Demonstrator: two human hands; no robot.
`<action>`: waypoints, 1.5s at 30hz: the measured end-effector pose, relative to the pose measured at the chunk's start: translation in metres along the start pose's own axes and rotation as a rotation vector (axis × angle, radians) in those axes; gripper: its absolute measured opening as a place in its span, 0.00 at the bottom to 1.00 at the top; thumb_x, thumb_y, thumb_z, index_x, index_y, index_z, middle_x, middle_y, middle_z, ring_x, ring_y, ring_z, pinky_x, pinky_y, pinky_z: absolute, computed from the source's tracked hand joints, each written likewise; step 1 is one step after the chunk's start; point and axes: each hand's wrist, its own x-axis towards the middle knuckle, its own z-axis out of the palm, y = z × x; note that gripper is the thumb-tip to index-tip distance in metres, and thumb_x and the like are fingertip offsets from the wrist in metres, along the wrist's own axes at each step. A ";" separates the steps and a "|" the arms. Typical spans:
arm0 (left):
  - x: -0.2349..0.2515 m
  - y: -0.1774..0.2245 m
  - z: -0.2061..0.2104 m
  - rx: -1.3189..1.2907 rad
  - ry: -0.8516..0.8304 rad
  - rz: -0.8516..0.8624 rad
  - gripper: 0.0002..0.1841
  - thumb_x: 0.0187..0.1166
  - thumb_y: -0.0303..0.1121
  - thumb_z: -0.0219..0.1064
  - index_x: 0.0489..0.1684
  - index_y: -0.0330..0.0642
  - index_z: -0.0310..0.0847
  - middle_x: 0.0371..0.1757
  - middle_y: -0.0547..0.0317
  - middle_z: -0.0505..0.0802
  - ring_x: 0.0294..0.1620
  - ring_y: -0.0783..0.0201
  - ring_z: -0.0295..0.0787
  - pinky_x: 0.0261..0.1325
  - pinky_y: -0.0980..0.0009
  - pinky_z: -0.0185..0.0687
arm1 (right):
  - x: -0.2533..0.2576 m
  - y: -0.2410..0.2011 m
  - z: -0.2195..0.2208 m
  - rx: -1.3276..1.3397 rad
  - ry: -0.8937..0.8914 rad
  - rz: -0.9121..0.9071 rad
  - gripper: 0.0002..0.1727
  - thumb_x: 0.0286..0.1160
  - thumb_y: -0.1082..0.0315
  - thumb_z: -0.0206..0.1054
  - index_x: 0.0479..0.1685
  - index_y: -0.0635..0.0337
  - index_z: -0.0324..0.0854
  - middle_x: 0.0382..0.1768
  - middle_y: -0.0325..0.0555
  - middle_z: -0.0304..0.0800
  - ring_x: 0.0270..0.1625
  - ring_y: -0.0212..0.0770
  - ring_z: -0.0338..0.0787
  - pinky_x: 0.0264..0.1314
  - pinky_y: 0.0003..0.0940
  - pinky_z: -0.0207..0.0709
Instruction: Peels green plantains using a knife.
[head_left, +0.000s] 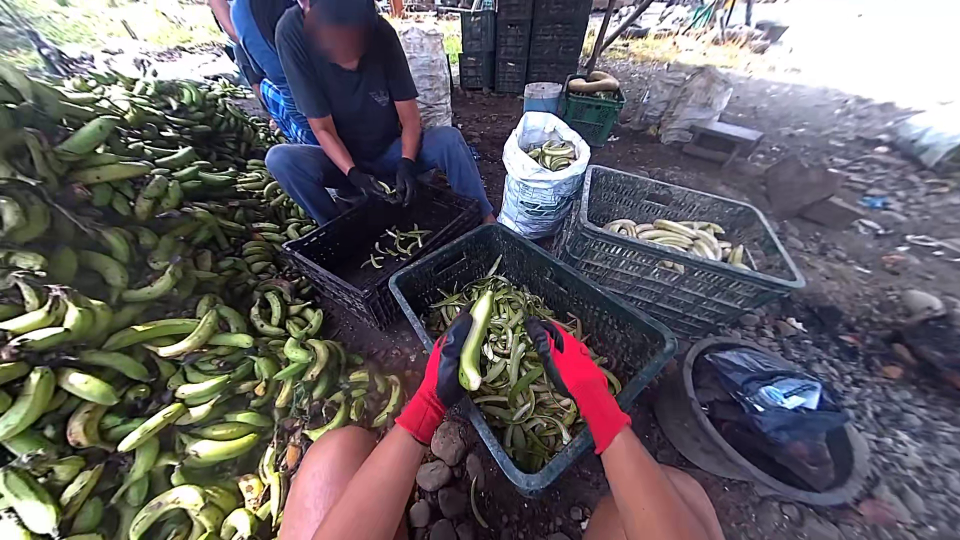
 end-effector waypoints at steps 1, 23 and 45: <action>0.003 0.001 0.000 0.027 0.033 0.019 0.27 0.91 0.46 0.44 0.80 0.36 0.67 0.40 0.52 0.90 0.28 0.63 0.88 0.30 0.67 0.89 | -0.010 -0.003 0.010 -0.027 -0.040 -0.053 0.30 0.92 0.42 0.45 0.79 0.50 0.76 0.63 0.54 0.89 0.67 0.51 0.88 0.73 0.58 0.75; 0.006 -0.012 0.006 0.059 -0.158 -0.053 0.20 0.90 0.39 0.43 0.67 0.37 0.73 0.36 0.60 0.90 0.30 0.69 0.87 0.35 0.71 0.88 | 0.003 0.004 0.011 -0.343 0.090 0.006 0.32 0.85 0.43 0.57 0.88 0.35 0.68 0.78 0.59 0.78 0.84 0.61 0.72 0.91 0.73 0.37; 0.021 -0.005 0.012 0.222 0.340 0.130 0.25 0.91 0.31 0.51 0.87 0.38 0.61 0.67 0.48 0.85 0.58 0.70 0.85 0.62 0.71 0.82 | -0.038 -0.013 0.037 -0.335 -0.052 0.062 0.31 0.88 0.42 0.52 0.89 0.38 0.67 0.74 0.56 0.83 0.80 0.56 0.78 0.90 0.70 0.45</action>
